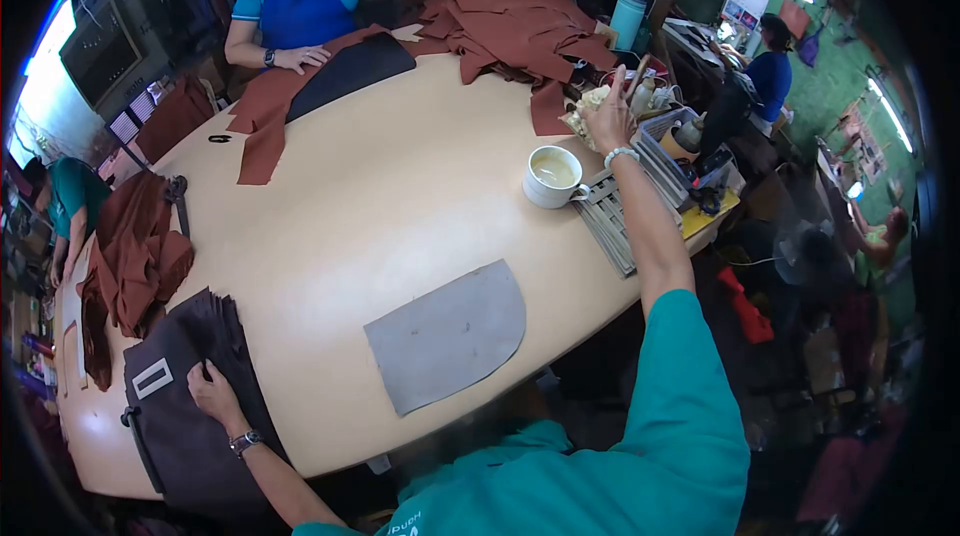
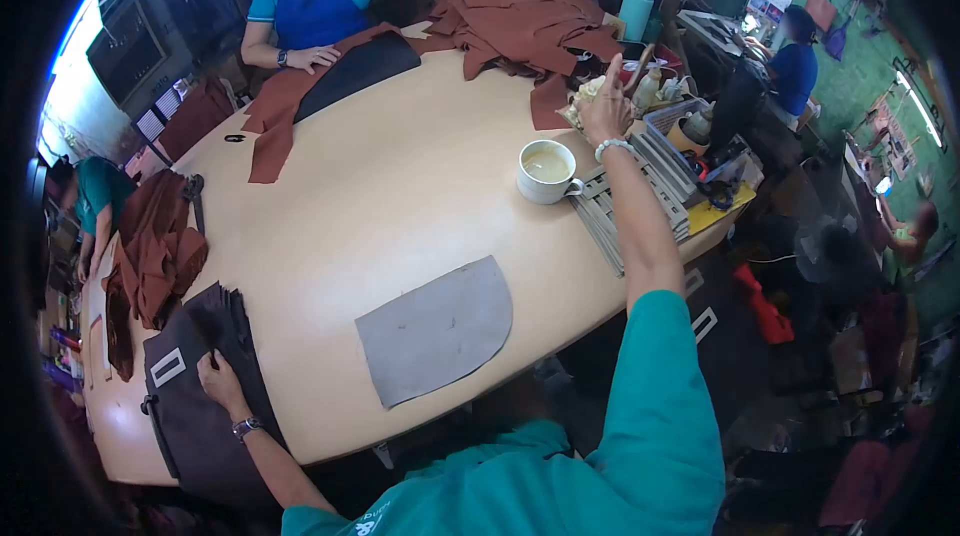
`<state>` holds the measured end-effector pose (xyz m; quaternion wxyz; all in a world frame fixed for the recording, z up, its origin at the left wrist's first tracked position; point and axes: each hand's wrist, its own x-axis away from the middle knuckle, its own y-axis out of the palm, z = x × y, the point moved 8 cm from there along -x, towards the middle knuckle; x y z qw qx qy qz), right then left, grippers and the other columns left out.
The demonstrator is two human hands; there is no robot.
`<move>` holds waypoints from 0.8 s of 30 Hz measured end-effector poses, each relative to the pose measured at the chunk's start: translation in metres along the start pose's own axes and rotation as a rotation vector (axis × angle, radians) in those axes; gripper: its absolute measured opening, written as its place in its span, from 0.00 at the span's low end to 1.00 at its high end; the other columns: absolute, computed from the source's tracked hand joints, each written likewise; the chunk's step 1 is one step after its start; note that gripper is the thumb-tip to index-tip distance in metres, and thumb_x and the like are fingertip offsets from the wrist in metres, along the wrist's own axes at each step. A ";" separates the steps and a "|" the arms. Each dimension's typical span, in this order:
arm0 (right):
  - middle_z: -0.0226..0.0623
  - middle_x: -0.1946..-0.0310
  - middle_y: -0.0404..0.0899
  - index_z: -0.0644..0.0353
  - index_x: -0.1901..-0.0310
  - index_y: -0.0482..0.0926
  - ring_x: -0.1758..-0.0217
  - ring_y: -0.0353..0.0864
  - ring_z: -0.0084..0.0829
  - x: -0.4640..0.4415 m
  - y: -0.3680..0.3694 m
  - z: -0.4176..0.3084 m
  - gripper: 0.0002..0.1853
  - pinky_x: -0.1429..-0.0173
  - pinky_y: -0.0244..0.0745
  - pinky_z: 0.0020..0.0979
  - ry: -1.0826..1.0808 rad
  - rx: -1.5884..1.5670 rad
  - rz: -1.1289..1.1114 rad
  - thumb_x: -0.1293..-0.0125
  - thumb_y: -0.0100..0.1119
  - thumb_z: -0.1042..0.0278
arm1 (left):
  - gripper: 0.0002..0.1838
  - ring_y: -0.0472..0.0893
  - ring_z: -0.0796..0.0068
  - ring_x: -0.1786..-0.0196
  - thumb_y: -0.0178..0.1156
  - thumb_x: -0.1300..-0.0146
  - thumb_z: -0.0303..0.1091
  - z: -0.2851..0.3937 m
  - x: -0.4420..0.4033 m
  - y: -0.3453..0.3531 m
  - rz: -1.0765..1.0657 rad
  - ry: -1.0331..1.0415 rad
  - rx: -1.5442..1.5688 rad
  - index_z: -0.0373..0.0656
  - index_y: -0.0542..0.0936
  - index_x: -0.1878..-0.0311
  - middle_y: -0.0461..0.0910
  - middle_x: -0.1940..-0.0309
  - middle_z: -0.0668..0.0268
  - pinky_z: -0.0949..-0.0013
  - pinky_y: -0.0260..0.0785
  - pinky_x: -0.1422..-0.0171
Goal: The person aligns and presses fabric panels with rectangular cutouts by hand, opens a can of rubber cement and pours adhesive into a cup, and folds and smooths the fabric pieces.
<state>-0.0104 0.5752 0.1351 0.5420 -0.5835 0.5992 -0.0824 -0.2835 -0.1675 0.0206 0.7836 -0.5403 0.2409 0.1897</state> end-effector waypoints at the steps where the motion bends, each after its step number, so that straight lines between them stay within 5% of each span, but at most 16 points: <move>1: 0.53 0.44 0.70 0.50 0.30 0.36 0.51 0.76 0.53 0.003 0.007 0.006 0.57 0.49 0.71 0.47 0.021 0.028 -0.010 0.54 0.69 0.63 | 0.13 0.77 0.55 0.57 0.55 0.38 0.36 0.001 0.000 -0.001 0.002 0.010 0.006 0.33 0.78 0.61 0.78 0.61 0.54 0.60 0.68 0.52; 5: 0.48 0.38 0.63 0.49 0.30 0.33 0.48 0.74 0.55 0.012 0.045 0.034 0.59 0.44 0.68 0.49 0.099 0.054 -0.103 0.53 0.71 0.58 | 0.14 0.77 0.54 0.58 0.55 0.38 0.36 0.004 0.000 -0.002 0.015 0.031 0.036 0.32 0.77 0.61 0.78 0.61 0.54 0.60 0.69 0.52; 10: 0.67 0.34 0.42 0.52 0.30 0.28 0.42 0.67 0.61 0.017 0.025 0.026 0.59 0.45 0.70 0.47 0.023 -0.075 -0.026 0.51 0.68 0.59 | 0.15 0.77 0.52 0.59 0.54 0.36 0.37 -0.002 0.000 -0.008 0.093 -0.005 0.096 0.31 0.76 0.59 0.78 0.63 0.51 0.60 0.68 0.53; 15: 0.66 0.34 0.45 0.60 0.31 0.35 0.34 0.57 0.60 0.053 -0.009 0.007 0.52 0.37 0.63 0.45 -0.189 -0.187 0.035 0.48 0.63 0.61 | 0.16 0.75 0.48 0.61 0.52 0.34 0.36 0.018 0.002 -0.048 0.146 -0.088 0.174 0.27 0.74 0.62 0.76 0.66 0.45 0.59 0.67 0.55; 16: 0.65 0.34 0.46 0.62 0.31 0.36 0.34 0.56 0.59 0.064 -0.015 0.002 0.51 0.36 0.62 0.44 -0.248 -0.246 0.044 0.47 0.63 0.62 | 0.17 0.74 0.48 0.64 0.52 0.34 0.37 0.019 0.009 -0.061 0.365 -0.026 0.247 0.26 0.73 0.63 0.75 0.67 0.43 0.58 0.65 0.56; 20: 0.62 0.35 0.52 0.68 0.32 0.40 0.34 0.57 0.56 0.107 -0.033 -0.013 0.46 0.34 0.57 0.44 -0.306 -0.340 0.011 0.45 0.60 0.66 | 0.20 0.75 0.52 0.55 0.49 0.32 0.38 0.025 0.025 -0.087 0.156 -0.246 0.407 0.24 0.74 0.55 0.76 0.58 0.42 0.63 0.64 0.46; 23: 0.62 0.37 0.56 0.69 0.32 0.43 0.35 0.59 0.55 0.114 -0.039 -0.010 0.44 0.33 0.54 0.45 -0.315 -0.325 0.016 0.44 0.59 0.65 | 0.20 0.74 0.51 0.54 0.49 0.32 0.38 0.066 0.051 -0.093 0.179 -0.141 0.591 0.23 0.73 0.55 0.76 0.59 0.44 0.61 0.61 0.40; 24: 0.62 0.37 0.56 0.69 0.32 0.43 0.35 0.60 0.55 0.107 -0.036 -0.004 0.44 0.33 0.54 0.45 -0.297 -0.319 0.015 0.44 0.59 0.66 | 0.19 0.73 0.50 0.54 0.48 0.32 0.37 0.082 0.069 -0.090 0.193 0.024 0.392 0.23 0.73 0.57 0.76 0.60 0.45 0.59 0.60 0.39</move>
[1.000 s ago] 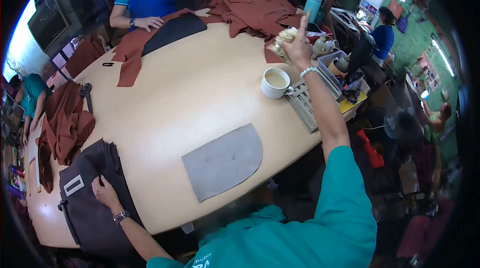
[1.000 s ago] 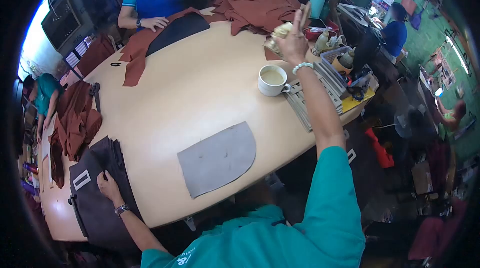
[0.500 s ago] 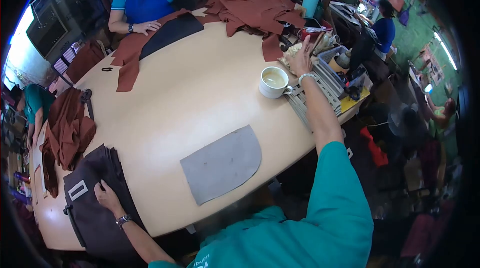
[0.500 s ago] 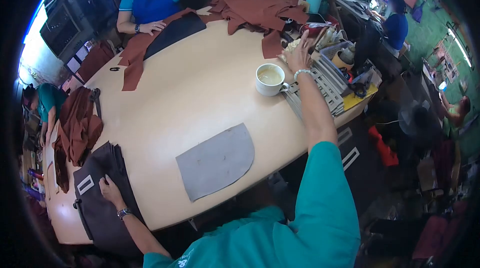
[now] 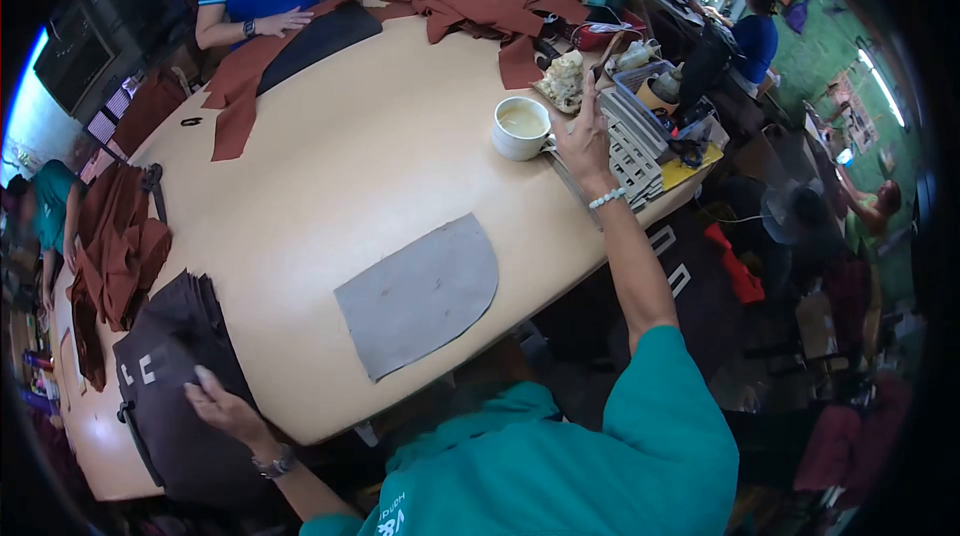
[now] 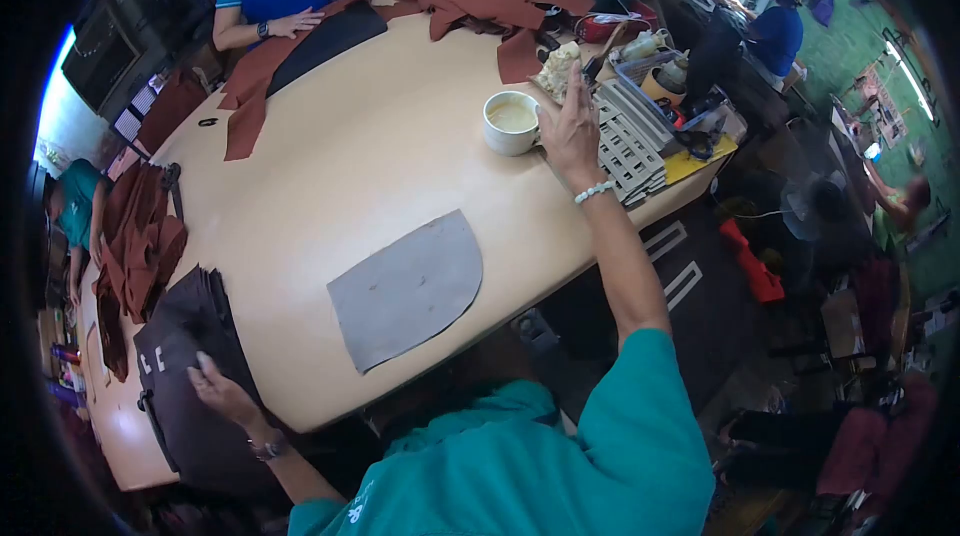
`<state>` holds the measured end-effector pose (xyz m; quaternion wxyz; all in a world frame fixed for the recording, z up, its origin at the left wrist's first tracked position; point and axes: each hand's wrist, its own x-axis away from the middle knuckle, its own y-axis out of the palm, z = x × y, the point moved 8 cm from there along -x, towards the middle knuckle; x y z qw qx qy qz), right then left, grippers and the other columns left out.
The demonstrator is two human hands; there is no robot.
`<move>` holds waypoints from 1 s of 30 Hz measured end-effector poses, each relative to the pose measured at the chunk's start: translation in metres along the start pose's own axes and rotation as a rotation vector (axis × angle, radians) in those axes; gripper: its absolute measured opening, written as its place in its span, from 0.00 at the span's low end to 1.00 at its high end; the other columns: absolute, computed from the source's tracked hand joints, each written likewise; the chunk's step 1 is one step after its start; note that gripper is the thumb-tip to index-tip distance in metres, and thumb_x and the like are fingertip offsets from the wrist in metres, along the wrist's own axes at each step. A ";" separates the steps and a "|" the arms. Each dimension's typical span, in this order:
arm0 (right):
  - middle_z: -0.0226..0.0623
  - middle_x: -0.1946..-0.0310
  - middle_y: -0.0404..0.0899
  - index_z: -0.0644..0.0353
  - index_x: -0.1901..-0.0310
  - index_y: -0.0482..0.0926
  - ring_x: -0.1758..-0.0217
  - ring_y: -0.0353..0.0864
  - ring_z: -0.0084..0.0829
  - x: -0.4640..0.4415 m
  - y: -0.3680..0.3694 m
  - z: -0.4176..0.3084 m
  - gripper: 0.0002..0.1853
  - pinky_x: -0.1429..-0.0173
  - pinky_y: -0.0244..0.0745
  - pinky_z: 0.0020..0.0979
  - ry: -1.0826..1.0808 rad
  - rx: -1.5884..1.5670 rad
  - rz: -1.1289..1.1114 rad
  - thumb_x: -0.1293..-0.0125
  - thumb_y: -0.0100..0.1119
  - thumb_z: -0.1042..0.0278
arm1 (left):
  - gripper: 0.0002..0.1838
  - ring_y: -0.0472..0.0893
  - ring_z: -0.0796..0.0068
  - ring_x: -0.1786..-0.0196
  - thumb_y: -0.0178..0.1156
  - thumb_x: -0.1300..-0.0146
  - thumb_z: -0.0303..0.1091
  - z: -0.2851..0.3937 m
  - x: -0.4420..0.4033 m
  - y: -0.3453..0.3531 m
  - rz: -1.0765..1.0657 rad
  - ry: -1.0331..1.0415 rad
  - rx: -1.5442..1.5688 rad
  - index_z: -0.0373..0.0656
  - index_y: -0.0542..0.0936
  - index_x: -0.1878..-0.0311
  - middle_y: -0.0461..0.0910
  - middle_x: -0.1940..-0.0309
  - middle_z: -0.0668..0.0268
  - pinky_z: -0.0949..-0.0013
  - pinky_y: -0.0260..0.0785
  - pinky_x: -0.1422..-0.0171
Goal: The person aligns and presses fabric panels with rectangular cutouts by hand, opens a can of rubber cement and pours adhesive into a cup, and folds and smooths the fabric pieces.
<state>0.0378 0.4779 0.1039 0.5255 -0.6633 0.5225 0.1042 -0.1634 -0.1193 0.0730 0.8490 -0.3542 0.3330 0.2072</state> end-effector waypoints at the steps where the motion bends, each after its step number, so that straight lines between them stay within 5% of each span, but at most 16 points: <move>1: 0.61 0.37 0.57 0.69 0.32 0.43 0.35 0.60 0.55 -0.008 -0.001 0.009 0.44 0.33 0.54 0.45 0.016 0.006 0.004 0.44 0.58 0.66 | 0.19 0.73 0.49 0.54 0.47 0.33 0.36 0.017 0.021 0.009 -0.019 0.180 -0.181 0.23 0.73 0.59 0.76 0.61 0.46 0.56 0.58 0.38; 3: 0.61 0.39 0.59 0.69 0.33 0.45 0.37 0.62 0.56 -0.033 -0.010 0.030 0.40 0.36 0.57 0.46 0.014 0.119 0.013 0.42 0.54 0.67 | 0.16 0.70 0.45 0.48 0.47 0.34 0.32 0.075 0.052 0.031 -0.342 -0.136 0.252 0.23 0.72 0.60 0.74 0.56 0.43 0.52 0.55 0.35; 7: 0.58 0.41 0.62 0.68 0.33 0.47 0.39 0.63 0.57 -0.110 -0.021 0.100 0.34 0.37 0.58 0.49 0.091 0.343 0.046 0.39 0.47 0.67 | 0.14 0.64 0.42 0.39 0.51 0.37 0.26 0.170 0.128 0.059 -0.725 0.080 0.378 0.27 0.71 0.51 0.64 0.43 0.37 0.52 0.53 0.34; 10: 0.55 0.38 0.58 0.58 0.31 0.45 0.38 0.62 0.59 -0.157 -0.022 0.171 0.36 0.37 0.56 0.54 0.210 0.531 0.067 0.39 0.48 0.63 | 0.07 0.63 0.35 0.42 0.53 0.40 0.22 0.167 0.158 0.069 -0.671 0.233 0.177 0.27 0.71 0.61 0.63 0.45 0.33 0.49 0.56 0.37; 15: 0.61 0.37 0.53 0.54 0.30 0.40 0.38 0.62 0.60 -0.186 -0.022 0.262 0.43 0.36 0.52 0.54 0.630 0.641 -0.048 0.42 0.54 0.57 | 0.07 0.68 0.40 0.45 0.53 0.43 0.20 0.183 0.148 0.070 -0.640 0.246 0.121 0.27 0.72 0.62 0.65 0.46 0.38 0.50 0.59 0.41; 20: 0.60 0.40 0.63 0.65 0.34 0.47 0.37 0.65 0.54 -0.184 -0.001 0.319 0.42 0.34 0.58 0.46 0.817 0.390 -0.240 0.46 0.59 0.60 | 0.09 0.68 0.41 0.47 0.53 0.44 0.21 0.144 0.171 0.075 -0.620 0.212 0.088 0.27 0.73 0.61 0.66 0.47 0.39 0.51 0.59 0.41; 26: 0.59 0.44 0.68 0.69 0.41 0.60 0.39 0.67 0.51 -0.209 -0.022 0.313 0.38 0.36 0.62 0.39 0.778 0.279 0.132 0.52 0.62 0.59 | 0.09 0.68 0.41 0.46 0.54 0.43 0.23 0.173 0.155 0.082 -0.715 0.160 0.094 0.28 0.73 0.59 0.65 0.47 0.39 0.52 0.60 0.41; 29: 0.58 0.52 0.73 0.67 0.42 0.61 0.48 0.74 0.52 -0.240 -0.054 0.252 0.37 0.44 0.67 0.43 0.328 0.288 0.461 0.54 0.64 0.61 | 0.07 0.69 0.41 0.47 0.54 0.43 0.22 0.141 0.176 0.072 -0.540 0.330 0.098 0.28 0.73 0.61 0.65 0.47 0.38 0.53 0.62 0.43; 30: 0.59 0.50 0.72 0.66 0.39 0.58 0.48 0.73 0.53 -0.244 -0.059 0.226 0.40 0.45 0.69 0.44 0.341 0.266 0.416 0.53 0.63 0.60 | 0.07 0.69 0.41 0.47 0.54 0.43 0.21 0.133 0.184 0.064 -0.446 0.408 0.096 0.28 0.73 0.62 0.65 0.47 0.38 0.53 0.63 0.44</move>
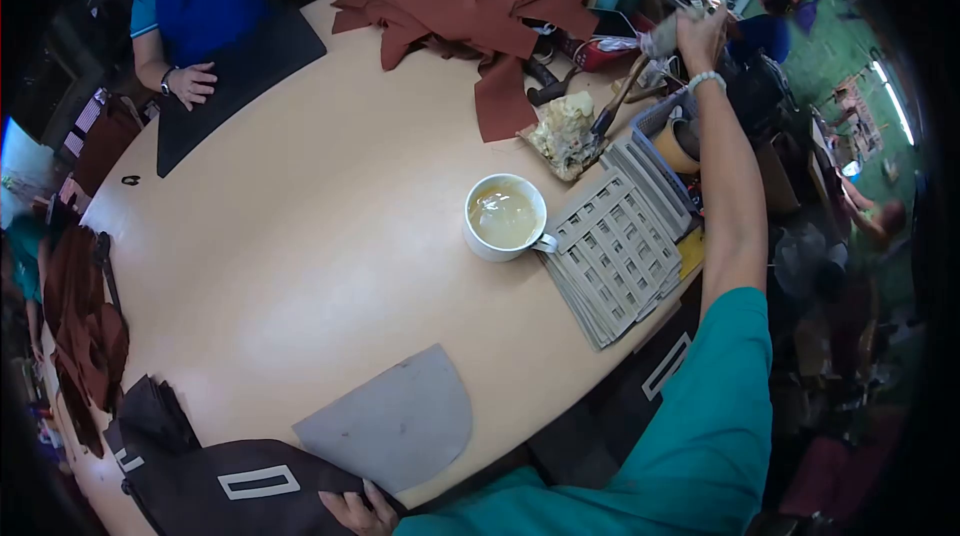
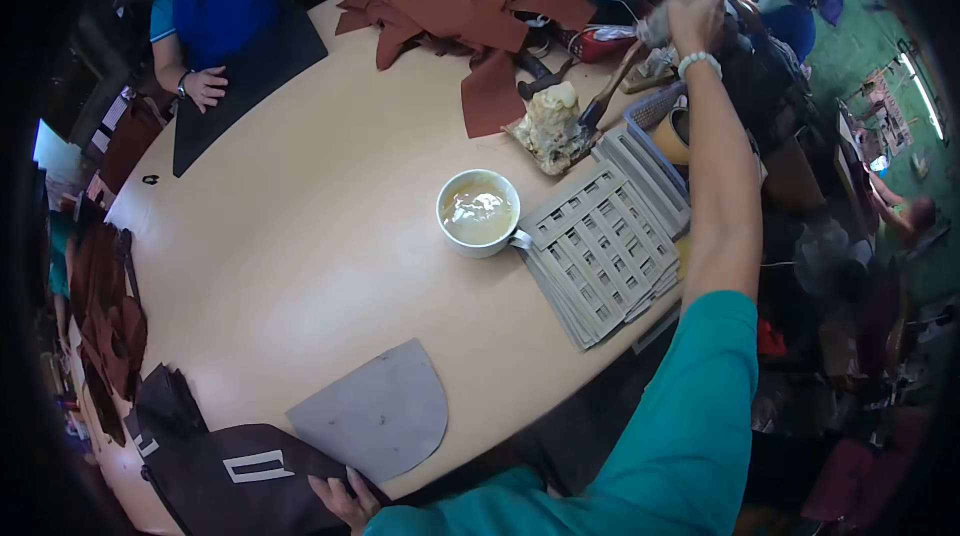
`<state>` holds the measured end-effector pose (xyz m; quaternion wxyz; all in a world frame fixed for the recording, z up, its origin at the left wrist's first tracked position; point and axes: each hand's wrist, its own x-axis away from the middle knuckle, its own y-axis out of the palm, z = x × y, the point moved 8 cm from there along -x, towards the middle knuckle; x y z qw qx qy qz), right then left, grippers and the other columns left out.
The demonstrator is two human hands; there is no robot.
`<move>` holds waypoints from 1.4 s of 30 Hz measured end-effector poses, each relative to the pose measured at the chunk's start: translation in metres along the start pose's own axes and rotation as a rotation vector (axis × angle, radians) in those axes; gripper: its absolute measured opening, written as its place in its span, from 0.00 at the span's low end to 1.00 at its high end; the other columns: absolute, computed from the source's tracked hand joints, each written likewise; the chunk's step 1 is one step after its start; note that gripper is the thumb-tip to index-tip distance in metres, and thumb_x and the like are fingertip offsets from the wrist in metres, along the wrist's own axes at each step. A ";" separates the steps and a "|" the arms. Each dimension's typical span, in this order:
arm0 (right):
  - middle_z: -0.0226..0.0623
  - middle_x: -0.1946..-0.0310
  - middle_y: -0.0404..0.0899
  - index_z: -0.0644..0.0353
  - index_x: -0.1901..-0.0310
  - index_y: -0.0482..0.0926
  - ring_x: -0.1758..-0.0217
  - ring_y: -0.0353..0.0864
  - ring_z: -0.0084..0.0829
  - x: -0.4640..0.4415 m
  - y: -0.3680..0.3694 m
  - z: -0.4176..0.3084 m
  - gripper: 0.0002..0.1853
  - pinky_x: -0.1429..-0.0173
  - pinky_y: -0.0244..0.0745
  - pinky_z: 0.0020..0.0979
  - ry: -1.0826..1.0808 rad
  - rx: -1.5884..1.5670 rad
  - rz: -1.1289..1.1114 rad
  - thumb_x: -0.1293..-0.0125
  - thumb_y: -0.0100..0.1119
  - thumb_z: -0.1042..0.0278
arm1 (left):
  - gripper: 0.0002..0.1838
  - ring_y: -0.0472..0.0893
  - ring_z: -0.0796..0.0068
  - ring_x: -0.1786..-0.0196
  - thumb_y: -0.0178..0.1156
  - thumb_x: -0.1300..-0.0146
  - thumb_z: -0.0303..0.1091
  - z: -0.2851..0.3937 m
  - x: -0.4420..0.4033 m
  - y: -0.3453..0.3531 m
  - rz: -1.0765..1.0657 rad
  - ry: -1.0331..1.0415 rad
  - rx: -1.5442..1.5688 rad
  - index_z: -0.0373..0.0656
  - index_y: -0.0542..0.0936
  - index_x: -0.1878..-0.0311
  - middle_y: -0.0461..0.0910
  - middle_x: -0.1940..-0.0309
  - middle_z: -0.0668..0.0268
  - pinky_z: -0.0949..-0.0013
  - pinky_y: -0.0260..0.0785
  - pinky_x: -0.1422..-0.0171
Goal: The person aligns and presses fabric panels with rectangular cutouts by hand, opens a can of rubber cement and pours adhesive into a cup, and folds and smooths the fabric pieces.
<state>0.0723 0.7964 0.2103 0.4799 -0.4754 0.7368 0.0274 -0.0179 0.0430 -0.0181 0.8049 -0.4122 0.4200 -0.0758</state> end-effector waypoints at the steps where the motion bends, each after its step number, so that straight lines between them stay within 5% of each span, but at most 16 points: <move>1: 0.59 0.51 0.73 0.65 0.37 0.55 0.48 0.74 0.53 0.003 -0.004 -0.019 0.41 0.45 0.69 0.44 -0.028 0.032 -0.051 0.51 0.62 0.59 | 0.06 0.69 0.41 0.48 0.54 0.43 0.21 0.002 -0.011 0.002 -0.097 -0.099 0.032 0.28 0.73 0.63 0.65 0.47 0.38 0.53 0.63 0.45; 3: 0.60 0.54 0.75 0.63 0.37 0.57 0.50 0.75 0.56 0.020 0.021 -0.045 0.39 0.45 0.69 0.44 -0.259 -0.031 -0.155 0.50 0.61 0.58 | 0.05 0.70 0.41 0.49 0.54 0.44 0.20 0.016 -0.040 0.003 -0.282 -0.295 0.093 0.28 0.72 0.64 0.65 0.48 0.37 0.53 0.64 0.47; 7: 0.59 0.52 0.74 0.62 0.36 0.55 0.49 0.74 0.54 0.073 0.063 -0.046 0.40 0.45 0.69 0.44 -0.415 0.048 -0.399 0.49 0.63 0.62 | 0.05 0.70 0.40 0.51 0.54 0.43 0.21 0.011 -0.033 0.002 -0.239 -0.292 0.132 0.27 0.72 0.65 0.65 0.48 0.37 0.53 0.64 0.47; 10: 0.58 0.52 0.74 0.61 0.35 0.53 0.48 0.74 0.54 0.099 0.074 -0.025 0.42 0.45 0.68 0.46 -0.331 0.116 -0.483 0.49 0.64 0.61 | 0.05 0.71 0.41 0.51 0.54 0.43 0.20 0.021 -0.044 0.000 -0.209 -0.248 0.122 0.27 0.72 0.65 0.66 0.48 0.38 0.53 0.64 0.47; 16: 0.56 0.51 0.74 0.59 0.33 0.50 0.48 0.74 0.53 0.095 0.057 -0.020 0.44 0.44 0.65 0.48 -0.230 0.244 -0.508 0.49 0.64 0.61 | 0.05 0.70 0.40 0.51 0.55 0.44 0.22 0.031 -0.058 -0.003 -0.234 -0.216 0.111 0.29 0.71 0.66 0.68 0.52 0.37 0.50 0.62 0.46; 20: 0.58 0.45 0.70 0.63 0.34 0.53 0.47 0.75 0.51 0.090 0.020 -0.045 0.40 0.43 0.68 0.41 -0.389 -0.088 -0.215 0.46 0.62 0.64 | 0.11 0.67 0.32 0.55 0.59 0.47 0.26 0.016 -0.039 0.000 -0.156 -0.285 0.158 0.32 0.67 0.76 0.68 0.58 0.32 0.42 0.58 0.44; 23: 0.51 0.53 0.78 0.68 0.34 0.53 0.56 0.81 0.32 0.133 -0.022 -0.088 0.34 0.50 0.73 0.25 -0.201 -0.552 -0.505 0.40 0.55 0.75 | 0.05 0.71 0.38 0.56 0.56 0.44 0.18 0.025 -0.050 -0.007 -0.151 -0.194 0.143 0.27 0.73 0.65 0.70 0.55 0.39 0.52 0.64 0.49; 27: 0.39 0.66 0.83 0.67 0.34 0.56 0.65 0.80 0.19 0.254 -0.106 -0.146 0.34 0.55 0.73 0.21 -0.013 -0.791 -0.776 0.41 0.57 0.79 | 0.03 0.70 0.49 0.64 0.57 0.46 0.18 0.025 -0.048 -0.013 -0.085 -0.115 0.130 0.31 0.73 0.70 0.69 0.73 0.53 0.54 0.61 0.44; 29: 0.41 0.67 0.82 0.69 0.34 0.53 0.68 0.79 0.21 0.327 -0.138 -0.166 0.34 0.56 0.74 0.22 0.063 -0.826 -0.959 0.40 0.56 0.80 | 0.04 0.66 0.54 0.68 0.58 0.46 0.19 0.029 -0.052 -0.018 -0.025 -0.140 0.223 0.32 0.73 0.73 0.64 0.78 0.57 0.57 0.61 0.44; 30: 0.38 0.72 0.82 0.70 0.34 0.53 0.69 0.79 0.22 0.365 -0.144 -0.165 0.34 0.57 0.75 0.23 0.103 -0.963 -0.989 0.40 0.56 0.80 | 0.04 0.69 0.50 0.62 0.59 0.47 0.20 0.031 -0.053 -0.019 -0.012 -0.202 0.315 0.33 0.73 0.71 0.68 0.68 0.52 0.57 0.62 0.45; 31: 0.40 0.65 0.80 0.69 0.34 0.54 0.68 0.80 0.23 0.401 -0.157 -0.168 0.34 0.56 0.75 0.24 0.174 -1.033 -1.049 0.41 0.57 0.79 | 0.04 0.71 0.47 0.55 0.60 0.48 0.21 0.034 -0.056 -0.021 0.004 -0.260 0.411 0.34 0.74 0.70 0.72 0.59 0.46 0.58 0.62 0.45; 32: 0.43 0.57 0.79 0.68 0.34 0.55 0.66 0.80 0.24 0.436 -0.171 -0.172 0.33 0.56 0.75 0.26 0.252 -1.098 -1.106 0.41 0.57 0.78 | 0.04 0.71 0.50 0.57 0.59 0.47 0.22 0.039 -0.062 -0.022 0.007 -0.294 0.472 0.34 0.74 0.70 0.71 0.61 0.48 0.59 0.62 0.46; 37: 0.50 0.41 0.68 0.64 0.32 0.51 0.43 0.71 0.46 0.506 -0.209 -0.201 0.41 0.40 0.64 0.46 -0.342 -0.661 -0.972 0.44 0.63 0.66 | 0.03 0.70 0.62 0.59 0.58 0.42 0.24 0.056 -0.073 -0.018 0.066 -0.393 0.809 0.35 0.75 0.68 0.71 0.64 0.57 0.66 0.62 0.49; 40: 0.50 0.37 0.62 0.62 0.30 0.41 0.32 0.56 0.53 0.539 -0.203 -0.206 0.51 0.33 0.49 0.55 -0.569 -0.380 -1.065 0.48 0.65 0.57 | 0.03 0.71 0.65 0.59 0.58 0.41 0.25 0.060 -0.071 -0.030 0.140 -0.373 0.883 0.35 0.76 0.67 0.71 0.61 0.59 0.68 0.63 0.51; 42: 0.51 0.36 0.61 0.62 0.30 0.41 0.32 0.56 0.53 0.536 -0.183 -0.212 0.51 0.33 0.50 0.55 -0.543 -0.387 -1.101 0.47 0.64 0.56 | 0.03 0.71 0.66 0.58 0.58 0.41 0.25 0.055 -0.063 -0.031 0.129 -0.369 0.890 0.35 0.76 0.66 0.70 0.60 0.60 0.69 0.63 0.52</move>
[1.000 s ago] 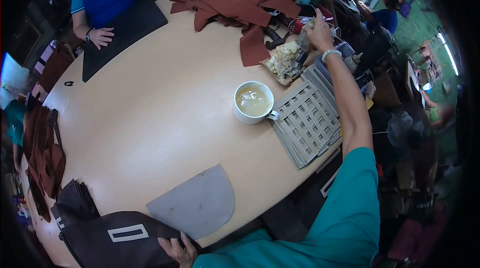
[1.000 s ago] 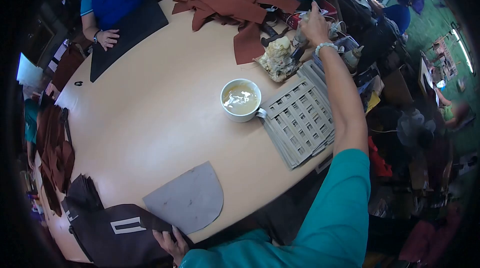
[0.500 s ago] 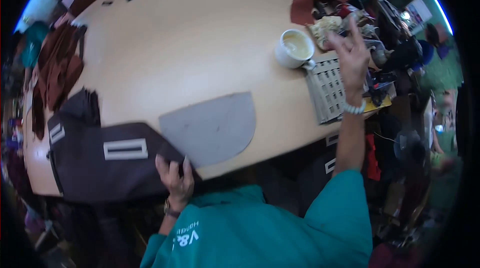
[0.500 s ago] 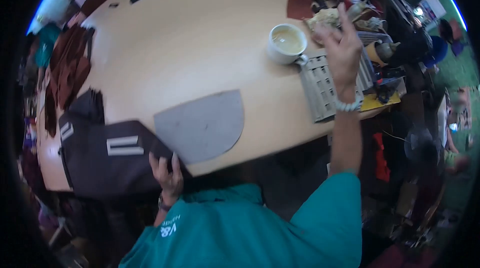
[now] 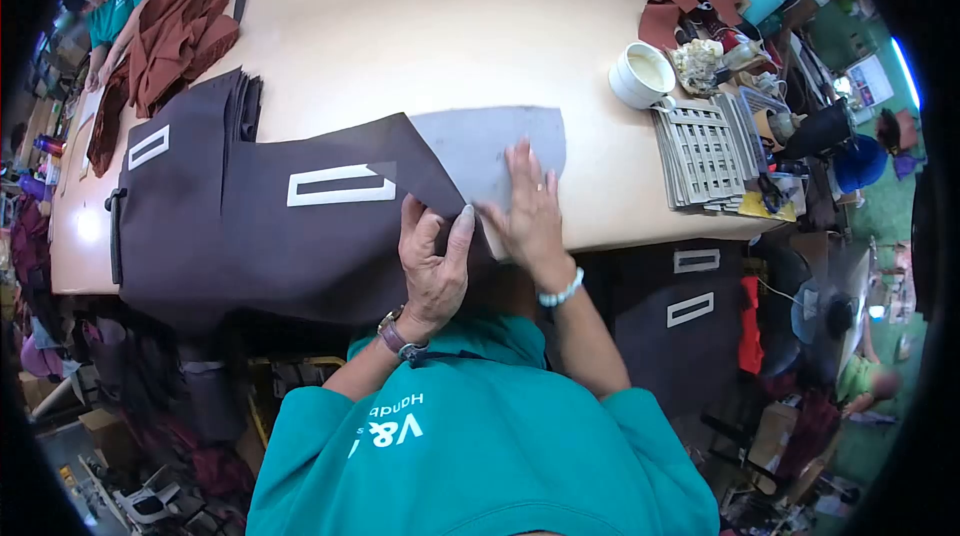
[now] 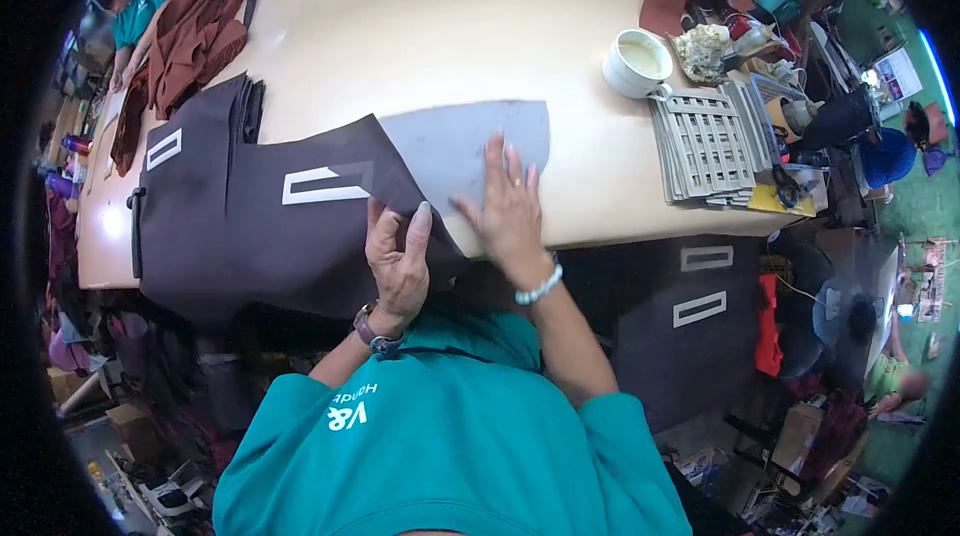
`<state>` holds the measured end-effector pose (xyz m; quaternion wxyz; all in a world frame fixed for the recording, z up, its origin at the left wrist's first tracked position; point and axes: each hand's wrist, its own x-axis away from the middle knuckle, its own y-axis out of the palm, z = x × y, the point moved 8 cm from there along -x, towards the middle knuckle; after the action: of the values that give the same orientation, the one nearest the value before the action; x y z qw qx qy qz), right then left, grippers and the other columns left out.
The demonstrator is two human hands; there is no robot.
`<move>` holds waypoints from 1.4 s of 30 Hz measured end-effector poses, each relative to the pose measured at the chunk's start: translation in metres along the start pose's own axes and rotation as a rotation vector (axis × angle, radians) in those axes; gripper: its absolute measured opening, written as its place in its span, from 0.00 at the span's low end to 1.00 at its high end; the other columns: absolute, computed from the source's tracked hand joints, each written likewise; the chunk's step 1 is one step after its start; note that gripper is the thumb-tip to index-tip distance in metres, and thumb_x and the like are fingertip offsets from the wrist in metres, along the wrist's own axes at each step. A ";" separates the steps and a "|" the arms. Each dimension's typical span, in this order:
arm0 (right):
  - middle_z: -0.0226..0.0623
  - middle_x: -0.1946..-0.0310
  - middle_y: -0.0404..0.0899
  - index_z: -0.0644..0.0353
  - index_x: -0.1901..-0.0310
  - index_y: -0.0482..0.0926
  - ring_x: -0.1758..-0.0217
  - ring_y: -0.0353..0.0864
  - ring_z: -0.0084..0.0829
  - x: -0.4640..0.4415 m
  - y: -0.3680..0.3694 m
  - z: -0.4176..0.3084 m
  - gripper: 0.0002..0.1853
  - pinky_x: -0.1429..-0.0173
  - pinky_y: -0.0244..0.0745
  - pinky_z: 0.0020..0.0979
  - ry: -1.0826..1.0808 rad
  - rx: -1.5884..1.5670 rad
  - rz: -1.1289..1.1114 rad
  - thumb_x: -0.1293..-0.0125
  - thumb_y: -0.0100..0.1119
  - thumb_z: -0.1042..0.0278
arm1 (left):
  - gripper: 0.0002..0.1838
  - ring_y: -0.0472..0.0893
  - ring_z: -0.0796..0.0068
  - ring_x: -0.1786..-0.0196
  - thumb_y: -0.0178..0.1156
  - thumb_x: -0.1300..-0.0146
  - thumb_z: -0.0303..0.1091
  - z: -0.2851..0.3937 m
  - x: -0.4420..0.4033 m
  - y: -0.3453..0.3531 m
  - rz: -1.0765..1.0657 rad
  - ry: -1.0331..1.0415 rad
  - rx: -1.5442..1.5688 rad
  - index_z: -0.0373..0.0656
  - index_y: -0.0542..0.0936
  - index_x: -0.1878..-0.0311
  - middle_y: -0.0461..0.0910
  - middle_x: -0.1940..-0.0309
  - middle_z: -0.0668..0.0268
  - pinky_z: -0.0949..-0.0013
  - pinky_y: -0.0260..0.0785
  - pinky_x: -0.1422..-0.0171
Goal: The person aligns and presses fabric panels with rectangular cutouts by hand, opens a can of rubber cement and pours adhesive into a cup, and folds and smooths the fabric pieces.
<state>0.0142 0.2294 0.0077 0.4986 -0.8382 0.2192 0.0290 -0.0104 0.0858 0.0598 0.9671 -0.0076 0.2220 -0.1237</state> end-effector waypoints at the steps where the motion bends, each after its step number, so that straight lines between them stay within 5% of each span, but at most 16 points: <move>1: 0.51 0.36 0.60 0.62 0.30 0.41 0.32 0.56 0.53 -0.013 0.003 0.003 0.51 0.33 0.50 0.54 0.010 -0.018 -0.014 0.47 0.64 0.55 | 0.03 0.71 0.66 0.58 0.58 0.41 0.25 -0.004 0.003 -0.002 0.006 -0.029 0.022 0.35 0.76 0.66 0.70 0.60 0.59 0.69 0.63 0.52; 5: 0.54 0.36 0.59 0.63 0.31 0.44 0.32 0.55 0.54 -0.057 -0.010 -0.001 0.48 0.32 0.49 0.54 -0.145 -0.041 0.135 0.45 0.62 0.54 | 0.03 0.70 0.66 0.58 0.58 0.42 0.24 -0.005 0.000 -0.003 -0.006 -0.042 0.001 0.34 0.76 0.68 0.70 0.61 0.59 0.69 0.63 0.52; 6: 0.52 0.40 0.65 0.65 0.31 0.45 0.36 0.64 0.49 -0.056 -0.022 -0.007 0.45 0.33 0.53 0.49 -0.183 0.020 0.243 0.42 0.61 0.57 | 0.03 0.70 0.66 0.58 0.58 0.42 0.24 -0.002 -0.004 -0.002 -0.005 -0.024 0.018 0.34 0.75 0.68 0.70 0.61 0.59 0.69 0.63 0.52; 12: 0.44 0.55 0.75 0.69 0.32 0.42 0.50 0.74 0.31 0.005 -0.039 -0.033 0.39 0.40 0.64 0.33 0.057 -1.020 0.133 0.38 0.55 0.71 | 0.06 0.71 0.68 0.62 0.59 0.42 0.24 -0.013 -0.024 0.012 0.001 -0.048 0.129 0.33 0.73 0.72 0.67 0.65 0.59 0.69 0.64 0.57; 15: 0.44 0.58 0.76 0.69 0.32 0.41 0.57 0.76 0.27 0.016 -0.046 -0.038 0.36 0.48 0.68 0.24 0.138 -0.971 0.222 0.37 0.49 0.81 | 0.06 0.71 0.66 0.62 0.56 0.40 0.26 -0.018 -0.032 0.035 -0.209 -0.098 0.072 0.33 0.75 0.69 0.69 0.65 0.57 0.67 0.65 0.56; 16: 0.44 0.59 0.76 0.69 0.32 0.41 0.57 0.75 0.25 0.011 -0.054 -0.031 0.35 0.51 0.68 0.23 0.133 -0.872 0.294 0.37 0.48 0.82 | 0.08 0.74 0.59 0.54 0.55 0.38 0.29 -0.019 -0.036 0.040 -0.279 -0.148 0.203 0.33 0.77 0.63 0.72 0.57 0.51 0.64 0.66 0.50; 17: 0.43 0.60 0.76 0.68 0.32 0.41 0.58 0.75 0.24 0.002 -0.064 -0.020 0.35 0.53 0.69 0.21 0.127 -0.772 0.366 0.37 0.47 0.83 | 0.09 0.70 0.62 0.42 0.53 0.35 0.31 -0.018 -0.039 0.037 -0.245 -0.058 0.134 0.36 0.80 0.60 0.72 0.49 0.53 0.66 0.60 0.39; 20: 0.43 0.62 0.75 0.67 0.32 0.42 0.64 0.73 0.25 -0.029 -0.078 0.032 0.34 0.60 0.69 0.22 0.202 -0.640 0.387 0.36 0.45 0.83 | 0.14 0.58 0.56 0.31 0.52 0.35 0.32 -0.010 -0.050 0.004 -0.215 0.112 -0.238 0.43 0.78 0.48 0.63 0.37 0.50 0.60 0.51 0.30; 23: 0.49 0.70 0.75 0.68 0.32 0.45 0.71 0.76 0.33 -0.058 -0.088 0.065 0.31 0.64 0.71 0.31 0.069 -0.275 0.398 0.35 0.44 0.79 | 0.23 0.54 0.53 0.29 0.52 0.35 0.42 -0.039 -0.056 -0.030 -0.276 0.097 -0.794 0.45 0.69 0.39 0.58 0.33 0.53 0.48 0.46 0.30; 26: 0.54 0.72 0.75 0.68 0.33 0.47 0.72 0.77 0.41 -0.075 -0.083 0.073 0.31 0.66 0.71 0.35 -0.134 -0.045 0.370 0.35 0.46 0.76 | 0.33 0.53 0.52 0.29 0.49 0.36 0.52 -0.070 -0.046 -0.050 -0.410 -0.102 -0.926 0.44 0.60 0.33 0.56 0.32 0.53 0.43 0.43 0.30; 29: 0.57 0.70 0.74 0.68 0.34 0.50 0.71 0.77 0.47 -0.068 -0.078 0.092 0.29 0.66 0.70 0.38 0.135 -0.012 0.177 0.34 0.47 0.73 | 0.34 0.53 0.52 0.29 0.50 0.36 0.52 -0.070 -0.026 -0.052 -0.450 -0.059 -1.002 0.42 0.60 0.33 0.56 0.32 0.53 0.43 0.43 0.30; 34: 0.36 0.69 0.80 0.66 0.34 0.54 0.67 0.77 0.23 -0.019 -0.114 0.122 0.31 0.58 0.74 0.24 0.175 -0.205 0.669 0.37 0.53 0.79 | 0.36 0.54 0.51 0.31 0.54 0.39 0.52 -0.053 0.000 -0.044 -0.454 -0.015 -1.068 0.40 0.60 0.34 0.57 0.34 0.50 0.41 0.46 0.32; 37: 0.41 0.65 0.81 0.65 0.34 0.56 0.64 0.79 0.22 0.016 -0.124 0.146 0.33 0.56 0.74 0.22 0.398 -0.489 0.655 0.40 0.58 0.79 | 0.37 0.55 0.51 0.31 0.54 0.40 0.52 -0.051 -0.002 -0.041 -0.460 -0.039 -1.092 0.40 0.59 0.33 0.57 0.34 0.51 0.42 0.47 0.33; 41: 0.33 0.75 0.78 0.65 0.37 0.59 0.71 0.76 0.18 0.046 -0.137 0.133 0.29 0.60 0.73 0.20 0.531 -0.555 0.684 0.40 0.58 0.80 | 0.35 0.57 0.52 0.32 0.55 0.41 0.50 -0.052 -0.003 -0.039 -0.437 0.014 -1.116 0.40 0.63 0.35 0.59 0.34 0.52 0.43 0.49 0.34; 42: 0.27 0.80 0.71 0.65 0.39 0.60 0.76 0.69 0.15 0.047 -0.143 0.126 0.26 0.68 0.68 0.18 0.466 -0.506 0.713 0.38 0.56 0.78 | 0.34 0.57 0.52 0.32 0.55 0.41 0.50 -0.052 -0.002 -0.038 -0.429 0.028 -1.124 0.41 0.63 0.35 0.59 0.34 0.52 0.43 0.49 0.34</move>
<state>0.1344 0.3780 0.0497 0.1763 -0.7901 0.5838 0.0620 -0.0435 0.0515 0.0165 0.7655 -0.5607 0.2595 -0.1796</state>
